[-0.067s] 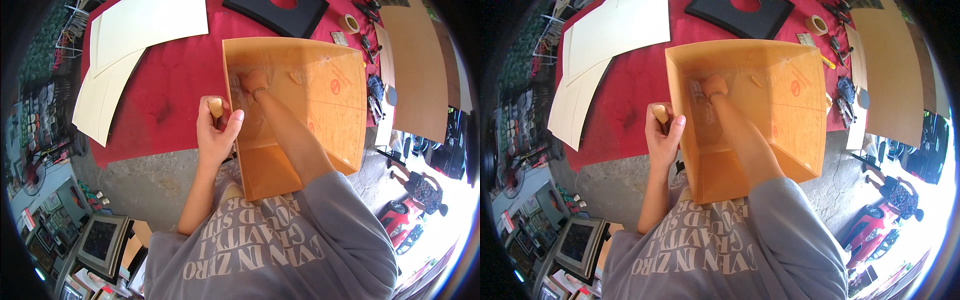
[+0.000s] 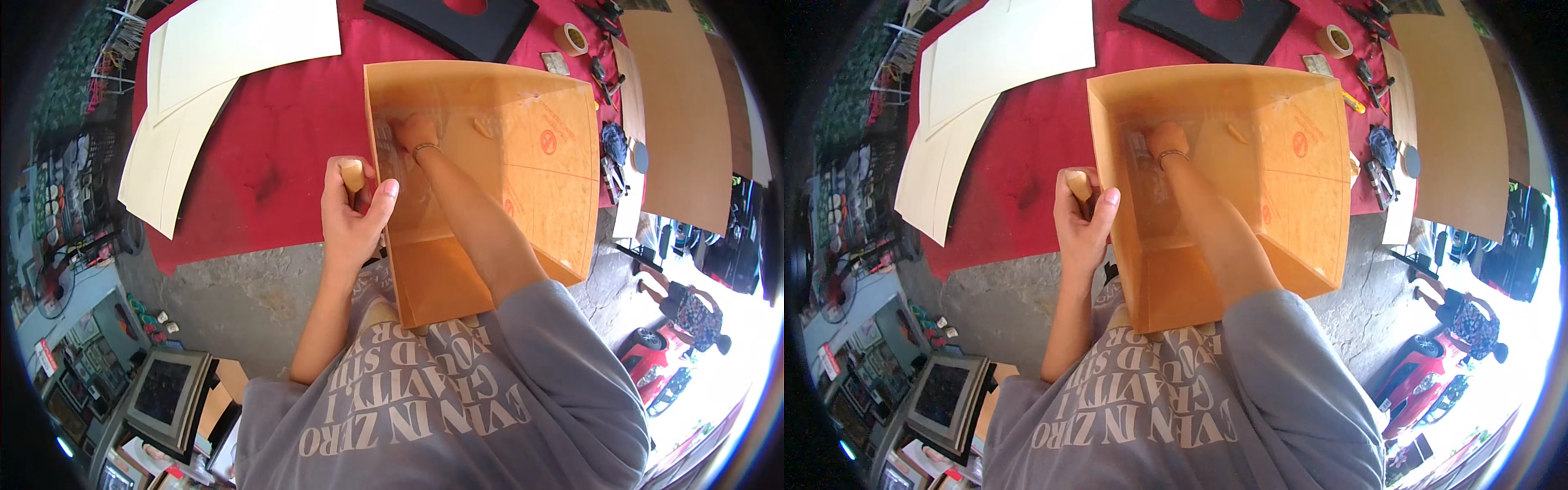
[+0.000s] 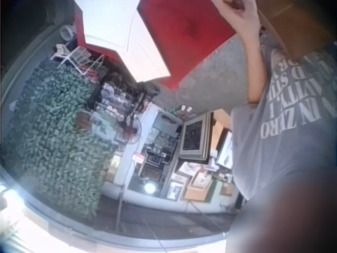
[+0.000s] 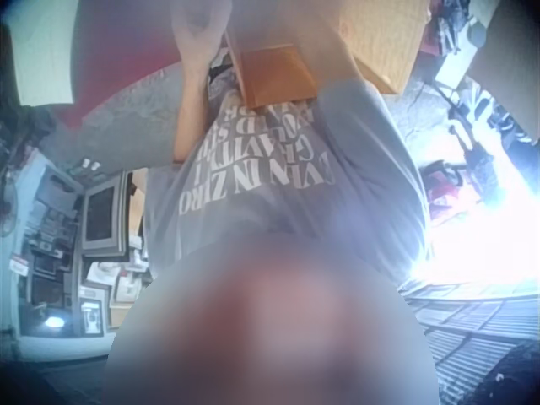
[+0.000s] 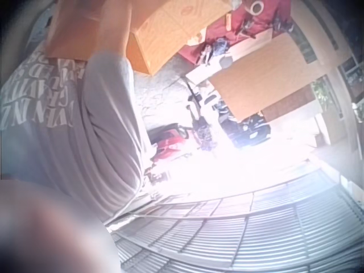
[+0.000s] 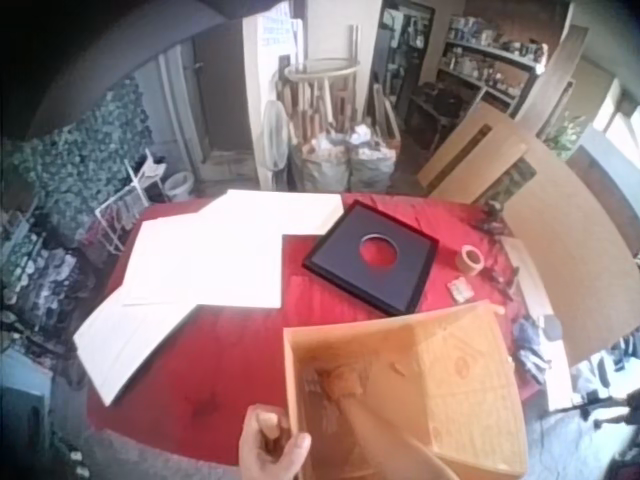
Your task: The person assembles a cardboard box by folding and taping its flaps. They repeatedly reach inside the box to press and smooth the interior seams, then rotate the box to work on different edges. The process continues until the box is fully taped and shaped.
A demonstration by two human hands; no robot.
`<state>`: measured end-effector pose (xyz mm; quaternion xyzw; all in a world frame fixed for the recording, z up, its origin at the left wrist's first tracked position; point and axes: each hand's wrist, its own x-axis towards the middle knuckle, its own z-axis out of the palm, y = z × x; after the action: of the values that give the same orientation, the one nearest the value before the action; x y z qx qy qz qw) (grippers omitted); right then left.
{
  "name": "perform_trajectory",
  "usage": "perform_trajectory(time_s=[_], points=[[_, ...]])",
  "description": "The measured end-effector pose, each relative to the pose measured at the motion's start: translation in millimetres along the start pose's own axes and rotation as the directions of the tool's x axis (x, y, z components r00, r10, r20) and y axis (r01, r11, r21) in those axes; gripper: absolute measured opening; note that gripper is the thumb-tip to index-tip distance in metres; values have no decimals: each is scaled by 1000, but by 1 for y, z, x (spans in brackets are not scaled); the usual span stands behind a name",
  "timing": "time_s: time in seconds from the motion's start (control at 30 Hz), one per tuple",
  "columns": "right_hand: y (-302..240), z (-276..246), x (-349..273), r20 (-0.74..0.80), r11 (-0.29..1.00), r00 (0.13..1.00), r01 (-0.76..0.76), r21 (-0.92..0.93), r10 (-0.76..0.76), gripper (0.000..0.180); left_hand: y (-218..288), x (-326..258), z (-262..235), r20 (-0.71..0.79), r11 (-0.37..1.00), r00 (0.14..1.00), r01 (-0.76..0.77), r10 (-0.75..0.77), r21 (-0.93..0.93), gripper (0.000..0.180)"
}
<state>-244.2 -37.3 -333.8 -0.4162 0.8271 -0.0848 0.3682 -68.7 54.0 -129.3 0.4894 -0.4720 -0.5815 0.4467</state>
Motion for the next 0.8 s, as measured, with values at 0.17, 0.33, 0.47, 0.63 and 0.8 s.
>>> perform_trajectory(time_s=[0.17,0.33,0.47,0.63,0.8], points=[[13,-3,18,247,986,960,152,-75,-129,49,-3,2,0,-7,999,999,-38,38,-25,31],[13,0,9,262,921,952,239,-308,-160,33,-6,1,-1,-5,999,1000,-10,10,-50,32],[26,-2,-19,-101,856,892,383,-346,-440,25,-8,0,-1,1,998,1000,2,-2,-70,33],[38,-16,-11,53,501,579,744,-443,-813,24,-11,1,0,-2,996,1000,8,-9,-85,33],[36,-19,8,284,344,560,759,-552,-779,32,-12,0,1,-22,997,1000,-15,13,-72,32]])
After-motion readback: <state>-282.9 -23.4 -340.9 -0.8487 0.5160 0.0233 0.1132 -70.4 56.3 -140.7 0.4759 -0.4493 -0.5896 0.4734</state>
